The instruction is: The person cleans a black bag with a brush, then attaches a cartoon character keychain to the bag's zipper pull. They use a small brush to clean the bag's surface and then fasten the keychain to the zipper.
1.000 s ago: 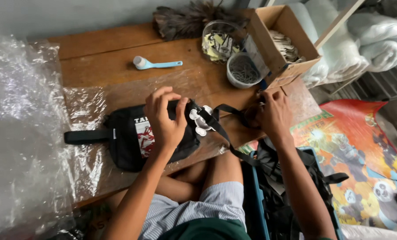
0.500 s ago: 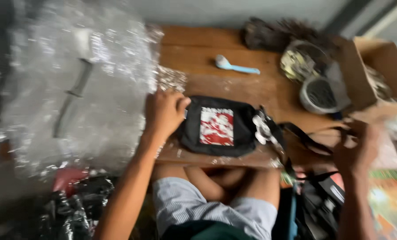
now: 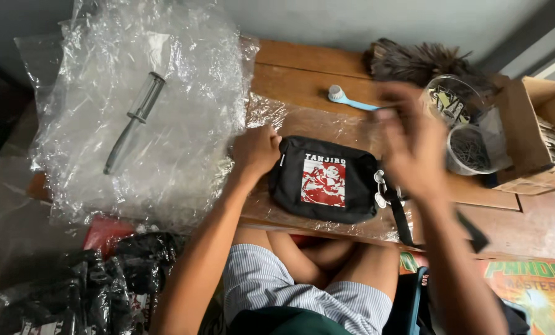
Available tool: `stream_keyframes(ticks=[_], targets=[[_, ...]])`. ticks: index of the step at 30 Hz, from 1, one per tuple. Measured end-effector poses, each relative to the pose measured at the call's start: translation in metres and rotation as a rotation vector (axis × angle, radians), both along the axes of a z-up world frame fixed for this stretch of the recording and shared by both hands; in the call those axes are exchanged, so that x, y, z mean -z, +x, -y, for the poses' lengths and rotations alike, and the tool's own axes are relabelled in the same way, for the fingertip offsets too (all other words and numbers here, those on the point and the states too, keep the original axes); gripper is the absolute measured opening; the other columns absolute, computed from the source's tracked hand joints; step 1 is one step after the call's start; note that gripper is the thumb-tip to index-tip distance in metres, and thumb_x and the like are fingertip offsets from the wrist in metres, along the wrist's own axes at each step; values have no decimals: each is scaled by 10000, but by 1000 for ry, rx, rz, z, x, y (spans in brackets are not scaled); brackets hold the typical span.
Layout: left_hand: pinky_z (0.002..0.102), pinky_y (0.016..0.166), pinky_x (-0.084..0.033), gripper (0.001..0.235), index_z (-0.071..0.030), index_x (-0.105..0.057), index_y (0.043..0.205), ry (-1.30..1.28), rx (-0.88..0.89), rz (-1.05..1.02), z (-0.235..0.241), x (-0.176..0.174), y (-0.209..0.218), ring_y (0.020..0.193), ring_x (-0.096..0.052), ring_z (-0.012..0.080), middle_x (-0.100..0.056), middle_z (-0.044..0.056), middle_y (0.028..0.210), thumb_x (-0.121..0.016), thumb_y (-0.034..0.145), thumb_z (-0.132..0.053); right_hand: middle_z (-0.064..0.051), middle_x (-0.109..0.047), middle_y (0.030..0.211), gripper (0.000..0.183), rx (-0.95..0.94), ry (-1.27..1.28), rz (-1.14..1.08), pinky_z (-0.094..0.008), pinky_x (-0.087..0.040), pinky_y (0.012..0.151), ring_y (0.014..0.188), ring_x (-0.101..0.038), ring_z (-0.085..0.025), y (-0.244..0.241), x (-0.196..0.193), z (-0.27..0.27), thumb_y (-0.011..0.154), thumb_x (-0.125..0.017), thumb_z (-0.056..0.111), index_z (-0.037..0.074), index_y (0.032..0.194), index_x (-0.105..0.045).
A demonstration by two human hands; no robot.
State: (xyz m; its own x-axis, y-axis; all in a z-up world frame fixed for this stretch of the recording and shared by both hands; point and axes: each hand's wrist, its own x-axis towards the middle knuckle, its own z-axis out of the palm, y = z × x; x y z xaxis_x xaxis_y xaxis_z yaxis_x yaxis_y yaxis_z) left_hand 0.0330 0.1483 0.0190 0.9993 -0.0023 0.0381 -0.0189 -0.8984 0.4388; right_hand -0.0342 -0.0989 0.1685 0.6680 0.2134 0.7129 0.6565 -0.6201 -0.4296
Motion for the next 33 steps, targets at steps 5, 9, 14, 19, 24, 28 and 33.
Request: stream_keyframes(ticks=[5, 9, 14, 19, 24, 28, 33], targets=[[594, 762, -533, 227, -36, -535, 1020, -168, 99, 191, 7, -20, -29, 834, -726, 501, -721, 262, 803, -426, 1052, -233, -168, -749, 1003, 202, -95, 205, -321, -447, -585, 809, 952, -737, -359, 32, 72, -74, 1001, -623, 55, 63, 1196, -675], [614, 720, -511, 143, -15, -522, 1036, -591, 42, 312, 8, -1, -31, 888, -676, 567, -700, 316, 832, -530, 1039, -158, -125, -781, 970, 310, -69, 327, -532, -420, -586, 794, 961, -750, -279, 58, 123, -91, 953, -673, 148, 115, 1258, -627], [485, 786, -569, 102, -28, -578, 982, -835, 6, 443, 8, 28, -24, 964, -715, 451, -738, 240, 926, -639, 1005, -107, -96, -799, 925, 285, 22, 335, -692, -362, -616, 739, 887, -773, -208, 54, 121, -97, 925, -742, 283, 122, 1157, -776], [406, 788, -594, 112, -72, -624, 929, -999, -17, 523, 14, 45, -21, 953, -735, 320, -750, 152, 974, -731, 953, -94, -123, -781, 805, 252, 79, 352, -700, -359, -602, 620, 712, -761, -217, 61, 135, -93, 873, -797, 253, 140, 1098, -806], [388, 758, -615, 87, -62, -681, 930, -990, -10, 561, 16, 32, -26, 941, -745, 335, -759, 151, 966, -764, 930, -88, -95, -775, 782, 267, 90, 372, -727, -332, -603, 586, 646, -742, -181, 69, 153, -86, 830, -846, 266, 156, 1071, -814], [377, 766, -617, 113, -48, -695, 912, -1021, -13, 578, 18, 28, -29, 944, -752, 308, -763, 157, 968, -779, 927, -122, -125, -785, 888, 258, 43, 328, -675, -402, -581, 668, 842, -764, -247, 58, 137, -85, 868, -806, 239, 156, 1112, -804], [372, 764, -619, 114, -29, -704, 892, -1057, -19, 573, 19, 28, -29, 936, -755, 299, -768, 158, 970, -791, 913, -100, -105, -776, 838, 262, 10, 393, -667, -330, -592, 701, 787, -712, -146, 53, 140, -85, 905, -767, 188, 100, 1151, -791]])
